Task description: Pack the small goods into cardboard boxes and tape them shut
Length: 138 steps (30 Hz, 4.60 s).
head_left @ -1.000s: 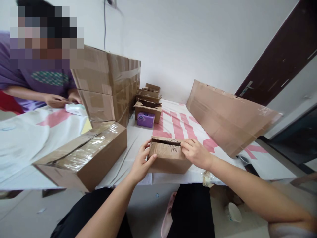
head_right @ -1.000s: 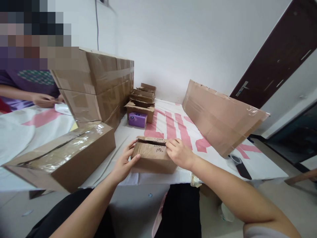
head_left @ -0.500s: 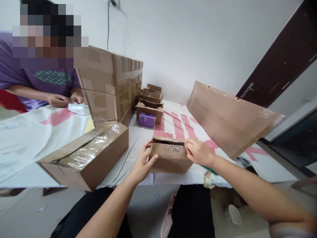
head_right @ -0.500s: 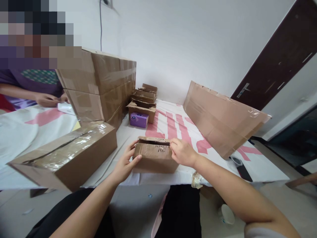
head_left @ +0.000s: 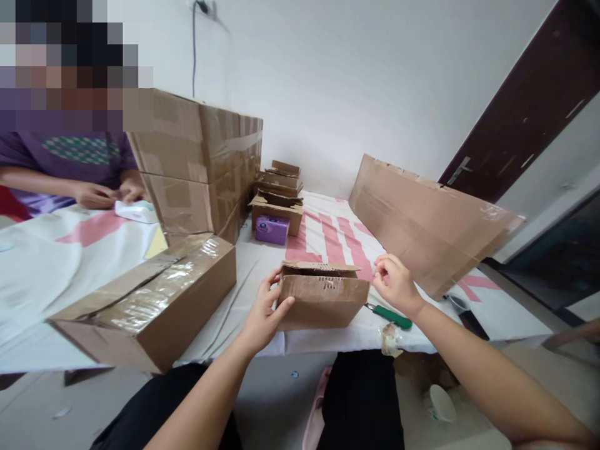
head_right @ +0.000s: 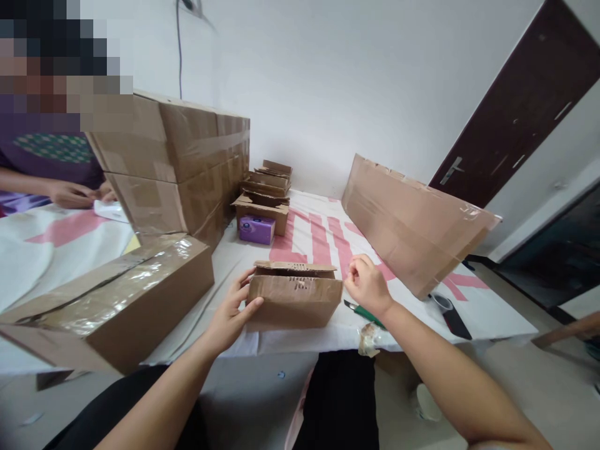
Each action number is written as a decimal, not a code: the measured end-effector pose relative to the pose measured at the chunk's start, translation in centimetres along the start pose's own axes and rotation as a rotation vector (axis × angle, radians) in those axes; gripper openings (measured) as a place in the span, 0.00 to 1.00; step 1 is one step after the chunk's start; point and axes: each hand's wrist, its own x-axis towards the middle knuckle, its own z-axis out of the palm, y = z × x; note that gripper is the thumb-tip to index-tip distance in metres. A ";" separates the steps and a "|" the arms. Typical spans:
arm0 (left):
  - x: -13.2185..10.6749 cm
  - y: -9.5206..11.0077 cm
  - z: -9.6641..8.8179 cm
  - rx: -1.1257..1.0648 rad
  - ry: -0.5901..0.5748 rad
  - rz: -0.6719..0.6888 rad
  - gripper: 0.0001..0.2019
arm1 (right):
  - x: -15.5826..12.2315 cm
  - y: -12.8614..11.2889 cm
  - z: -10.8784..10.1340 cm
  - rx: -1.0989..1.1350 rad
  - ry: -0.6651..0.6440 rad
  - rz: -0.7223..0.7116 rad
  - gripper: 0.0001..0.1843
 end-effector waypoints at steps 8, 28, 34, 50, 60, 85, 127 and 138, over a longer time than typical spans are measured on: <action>0.0 -0.3 0.2 0.004 -0.001 0.007 0.20 | -10.6 4.1 0.0 -0.381 -0.627 -0.216 0.07; -0.3 0.0 -0.2 0.026 0.001 0.025 0.17 | -12.2 5.8 0.5 0.025 -0.458 0.203 0.11; -0.5 0.1 0.0 -0.009 0.030 0.018 0.18 | -6.1 3.0 0.1 0.145 -0.067 0.258 0.12; -0.4 0.4 0.7 0.109 0.226 0.027 0.16 | -1.1 -1.6 2.9 0.187 -0.289 -0.040 0.11; -0.9 2.0 -0.9 -0.165 0.054 0.207 0.21 | -2.0 -2.9 1.2 0.529 -0.438 0.124 0.20; -0.2 1.6 -1.0 0.454 -0.130 0.226 0.11 | -4.9 -3.2 5.0 -0.185 -0.332 -0.160 0.21; -0.1 1.5 -1.1 0.365 -0.142 0.202 0.08 | 1.5 -1.2 7.3 0.032 -0.355 0.175 0.08; -0.2 1.6 -1.2 0.361 -0.170 0.182 0.08 | 1.0 -1.8 6.9 0.024 -0.316 0.137 0.08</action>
